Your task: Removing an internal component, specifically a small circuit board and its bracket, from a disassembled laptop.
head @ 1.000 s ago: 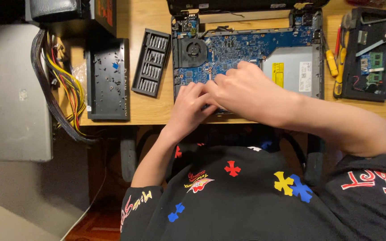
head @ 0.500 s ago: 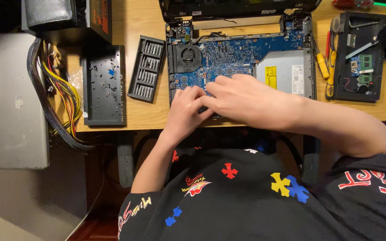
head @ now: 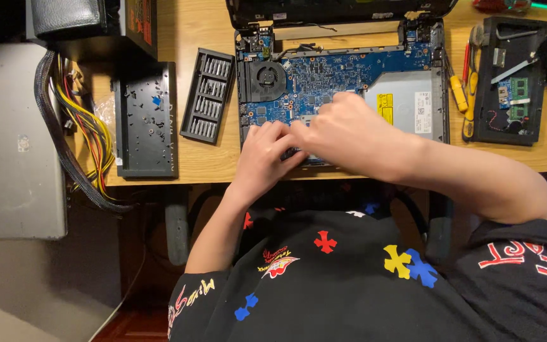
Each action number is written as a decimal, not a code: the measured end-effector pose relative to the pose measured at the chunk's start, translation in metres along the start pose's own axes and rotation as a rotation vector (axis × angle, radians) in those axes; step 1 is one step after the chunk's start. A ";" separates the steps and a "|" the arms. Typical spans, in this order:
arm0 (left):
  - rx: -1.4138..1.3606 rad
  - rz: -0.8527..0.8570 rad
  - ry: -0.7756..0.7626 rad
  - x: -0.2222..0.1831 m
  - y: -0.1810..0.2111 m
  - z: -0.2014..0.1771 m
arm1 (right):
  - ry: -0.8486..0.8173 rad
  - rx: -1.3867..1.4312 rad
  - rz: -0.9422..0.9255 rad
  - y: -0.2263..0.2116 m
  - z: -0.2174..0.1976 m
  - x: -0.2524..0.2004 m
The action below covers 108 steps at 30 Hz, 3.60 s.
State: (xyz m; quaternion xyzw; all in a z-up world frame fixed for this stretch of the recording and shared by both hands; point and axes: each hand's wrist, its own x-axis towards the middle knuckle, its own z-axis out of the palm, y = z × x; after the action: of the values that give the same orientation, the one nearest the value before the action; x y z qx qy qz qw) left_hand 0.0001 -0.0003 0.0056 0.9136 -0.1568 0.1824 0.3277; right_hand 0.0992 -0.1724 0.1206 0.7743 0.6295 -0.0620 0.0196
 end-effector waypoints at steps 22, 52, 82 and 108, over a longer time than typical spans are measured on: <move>0.030 0.002 -0.002 -0.001 -0.001 0.001 | -0.044 -0.097 0.090 -0.005 0.007 -0.003; -0.031 0.000 -0.006 -0.001 0.000 -0.001 | 0.215 0.069 -0.076 0.006 -0.004 -0.031; 0.564 0.118 -0.007 -0.011 0.041 0.011 | 0.785 1.356 0.712 0.033 0.154 -0.132; 0.284 -0.332 0.075 -0.065 -0.010 -0.103 | 0.766 1.369 0.719 0.035 0.150 -0.136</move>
State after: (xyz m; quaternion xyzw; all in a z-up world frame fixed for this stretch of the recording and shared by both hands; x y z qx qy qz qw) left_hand -0.0766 0.0856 0.0458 0.9564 0.0355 0.1802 0.2269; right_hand 0.0951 -0.3276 -0.0130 0.7357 0.1335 -0.1525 -0.6463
